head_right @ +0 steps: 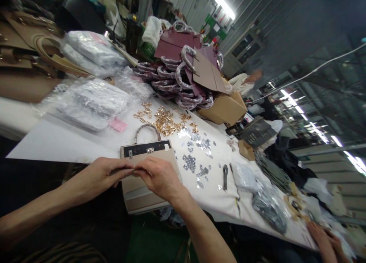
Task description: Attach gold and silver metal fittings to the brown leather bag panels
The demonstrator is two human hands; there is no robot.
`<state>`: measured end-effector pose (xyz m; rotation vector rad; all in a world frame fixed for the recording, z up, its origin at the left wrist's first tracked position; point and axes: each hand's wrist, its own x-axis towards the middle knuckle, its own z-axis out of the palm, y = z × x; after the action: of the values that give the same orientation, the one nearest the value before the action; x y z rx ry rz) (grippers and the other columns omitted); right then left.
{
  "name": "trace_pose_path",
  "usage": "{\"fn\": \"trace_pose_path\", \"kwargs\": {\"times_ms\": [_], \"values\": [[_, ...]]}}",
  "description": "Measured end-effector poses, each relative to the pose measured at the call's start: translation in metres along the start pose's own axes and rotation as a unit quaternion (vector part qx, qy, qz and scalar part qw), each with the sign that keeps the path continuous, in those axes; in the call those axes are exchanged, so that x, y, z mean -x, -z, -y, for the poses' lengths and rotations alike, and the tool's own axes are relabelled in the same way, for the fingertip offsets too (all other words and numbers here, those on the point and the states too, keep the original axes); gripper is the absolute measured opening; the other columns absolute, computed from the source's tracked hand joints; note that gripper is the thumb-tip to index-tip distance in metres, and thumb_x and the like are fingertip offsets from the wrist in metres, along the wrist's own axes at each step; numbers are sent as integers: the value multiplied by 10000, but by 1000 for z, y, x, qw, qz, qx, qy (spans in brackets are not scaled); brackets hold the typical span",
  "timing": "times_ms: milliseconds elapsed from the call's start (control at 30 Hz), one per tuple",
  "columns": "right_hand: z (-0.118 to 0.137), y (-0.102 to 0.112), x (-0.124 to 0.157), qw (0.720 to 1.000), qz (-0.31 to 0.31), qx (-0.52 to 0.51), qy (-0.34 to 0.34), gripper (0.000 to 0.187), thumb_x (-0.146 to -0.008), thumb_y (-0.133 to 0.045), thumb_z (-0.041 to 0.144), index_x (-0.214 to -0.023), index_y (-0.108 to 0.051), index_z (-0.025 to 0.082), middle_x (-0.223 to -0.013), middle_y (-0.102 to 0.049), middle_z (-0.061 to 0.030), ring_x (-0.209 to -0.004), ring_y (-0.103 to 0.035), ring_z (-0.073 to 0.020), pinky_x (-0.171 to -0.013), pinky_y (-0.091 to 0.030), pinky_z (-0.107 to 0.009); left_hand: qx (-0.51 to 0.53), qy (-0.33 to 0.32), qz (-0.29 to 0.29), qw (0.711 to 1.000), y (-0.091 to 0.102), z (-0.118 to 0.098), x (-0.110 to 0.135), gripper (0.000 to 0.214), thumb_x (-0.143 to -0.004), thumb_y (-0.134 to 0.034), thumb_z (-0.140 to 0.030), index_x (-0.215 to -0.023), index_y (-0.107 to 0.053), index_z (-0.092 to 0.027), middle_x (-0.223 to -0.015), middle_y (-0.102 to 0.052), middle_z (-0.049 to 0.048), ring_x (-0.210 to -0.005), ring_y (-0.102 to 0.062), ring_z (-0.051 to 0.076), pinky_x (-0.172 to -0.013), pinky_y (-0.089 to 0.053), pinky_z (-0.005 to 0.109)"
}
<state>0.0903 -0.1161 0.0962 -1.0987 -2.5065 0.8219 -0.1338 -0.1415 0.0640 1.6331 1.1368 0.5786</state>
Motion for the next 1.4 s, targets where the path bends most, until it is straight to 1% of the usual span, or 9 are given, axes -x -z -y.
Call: {"fn": "trace_pose_path", "kwargs": {"times_ms": [133,433,633,800,933,1100,1200,1267,1400], "values": [[1,0,3,1000,-3,-18,-8,71,-983,-690,245,-1030,-741,228,-955,-752,-23,-894,-701,-164,-824,-545,-288,-8,-37,-6,999,0,1,-1,314,-1007,-514,-431,-1020,-777,-259,-1003,-798,-3,-930,-717,201,-821,-476,267],[2,0,7,995,-26,-88,-29,57,-967,-717,259,-991,-756,226,-913,-765,-3,-849,-700,-139,-787,-539,-264,-13,-63,-50,997,-8,2,1,299,-986,-565,-429,-1018,-802,-250,-983,-813,6,-899,-729,199,-810,-504,258],[-2,-1,11,998,-23,-58,-17,71,-984,-692,275,-1008,-741,230,-914,-747,-14,-861,-691,-152,-805,-536,-276,1,-43,-22,999,-9,1,0,322,-978,-546,-432,-1055,-801,-251,-1026,-818,18,-931,-737,216,-838,-524,269],[-5,-4,14,1000,-22,-9,-10,75,-996,-657,234,-1025,-726,227,-951,-740,-37,-882,-695,-169,-816,-539,-282,-8,29,-33,999,-9,6,-2,431,-942,-575,-506,-1214,-758,-227,-1115,-812,55,-999,-739,265,-910,-541,326],[-6,-4,17,1000,-18,3,-14,73,-996,-657,251,-1025,-722,235,-942,-739,-38,-879,-696,-174,-808,-542,-282,-5,-2,-11,1000,-10,8,-2,367,-979,-527,-484,-1046,-805,-255,-1049,-820,24,-967,-733,242,-861,-524,284],[-4,-5,18,1000,-20,-12,-15,74,-981,-684,263,-1030,-724,226,-940,-739,-38,-881,-699,-172,-815,-551,-286,-20,-16,-16,1000,-10,7,2,353,-995,-524,-473,-1044,-802,-262,-1020,-819,10,-931,-732,227,-833,-503,278],[-2,-6,17,999,-34,-24,-19,208,-963,-720,324,-1149,-714,233,-1063,-733,-58,-968,-704,-186,-869,-568,-305,-15,-28,-10,999,-10,4,3,340,-1009,-514,-469,-1052,-795,-283,-1028,-812,-7,-937,-726,213,-833,-490,273],[-2,-8,16,998,-42,-35,-10,241,-967,-716,325,-1192,-710,241,-1121,-726,-66,-1021,-701,-189,-904,-570,-313,-18,-36,-5,999,-10,3,3,337,-1020,-497,-455,-1051,-790,-290,-1027,-806,-11,-937,-720,206,-832,-482,275],[-5,-11,14,998,-43,-47,-2,131,-988,-688,284,-1103,-732,238,-967,-749,-32,-913,-708,-172,-841,-566,-291,-48,-41,-16,998,-13,0,4,361,-1027,-467,-434,-1037,-783,-259,-995,-790,20,-915,-702,215,-828,-475,298]]}}
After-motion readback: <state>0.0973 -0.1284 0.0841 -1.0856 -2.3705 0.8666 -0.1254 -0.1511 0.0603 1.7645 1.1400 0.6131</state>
